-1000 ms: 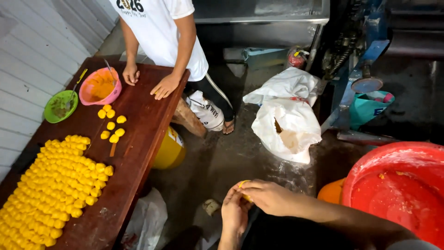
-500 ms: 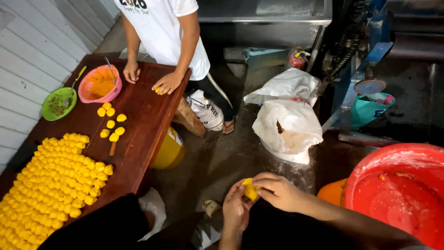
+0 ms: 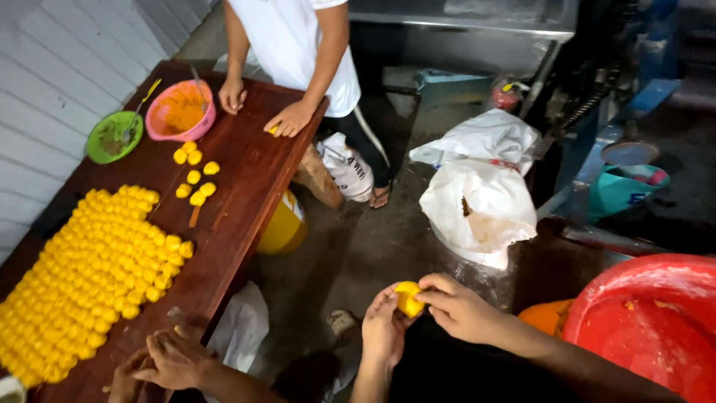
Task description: Shaping yellow dough balls, filling them, and arranging them on a metal baking tray.
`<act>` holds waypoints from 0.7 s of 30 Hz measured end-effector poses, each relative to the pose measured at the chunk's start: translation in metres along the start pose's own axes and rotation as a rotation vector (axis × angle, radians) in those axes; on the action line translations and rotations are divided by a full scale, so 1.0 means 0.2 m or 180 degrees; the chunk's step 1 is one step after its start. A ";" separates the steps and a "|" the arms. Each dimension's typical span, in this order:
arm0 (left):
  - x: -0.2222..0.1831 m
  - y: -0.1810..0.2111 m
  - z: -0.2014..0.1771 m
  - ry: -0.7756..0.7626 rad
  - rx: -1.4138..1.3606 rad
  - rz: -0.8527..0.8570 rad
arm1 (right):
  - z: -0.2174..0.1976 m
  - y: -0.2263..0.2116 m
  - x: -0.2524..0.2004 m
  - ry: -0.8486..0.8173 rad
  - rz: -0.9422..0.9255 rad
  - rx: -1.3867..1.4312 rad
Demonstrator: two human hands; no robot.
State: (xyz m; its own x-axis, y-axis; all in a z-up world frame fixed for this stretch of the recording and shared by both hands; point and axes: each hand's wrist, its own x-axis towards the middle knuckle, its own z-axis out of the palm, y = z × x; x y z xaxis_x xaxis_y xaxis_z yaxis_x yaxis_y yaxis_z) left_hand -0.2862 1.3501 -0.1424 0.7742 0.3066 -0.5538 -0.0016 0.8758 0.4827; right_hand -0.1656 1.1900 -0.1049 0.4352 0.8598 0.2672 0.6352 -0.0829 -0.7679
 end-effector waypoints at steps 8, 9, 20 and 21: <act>-0.05 0.03 0.05 0.0108 0.0009 0.0067 | 0.07 0.16 -0.03 -0.0164 0.0057 0.0007; -0.05 0.03 0.03 0.0148 -0.0016 0.0111 | 0.07 0.17 -0.01 -0.0209 0.0018 0.0036; 0.07 -0.02 0.00 -0.0084 0.0009 0.0006 | -0.04 0.16 0.03 -0.0309 0.0566 -0.0192; 0.07 -0.04 0.00 -0.0089 0.0006 -0.0004 | -0.04 0.19 0.01 -0.0309 0.0575 -0.0198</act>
State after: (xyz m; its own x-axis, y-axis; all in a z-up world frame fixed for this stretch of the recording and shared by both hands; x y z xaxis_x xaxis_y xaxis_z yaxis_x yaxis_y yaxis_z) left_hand -0.2741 1.3481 -0.1535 0.7915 0.2951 -0.5352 0.0004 0.8754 0.4833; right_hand -0.1348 1.1847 -0.1284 0.4840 0.8724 0.0687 0.5918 -0.2685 -0.7600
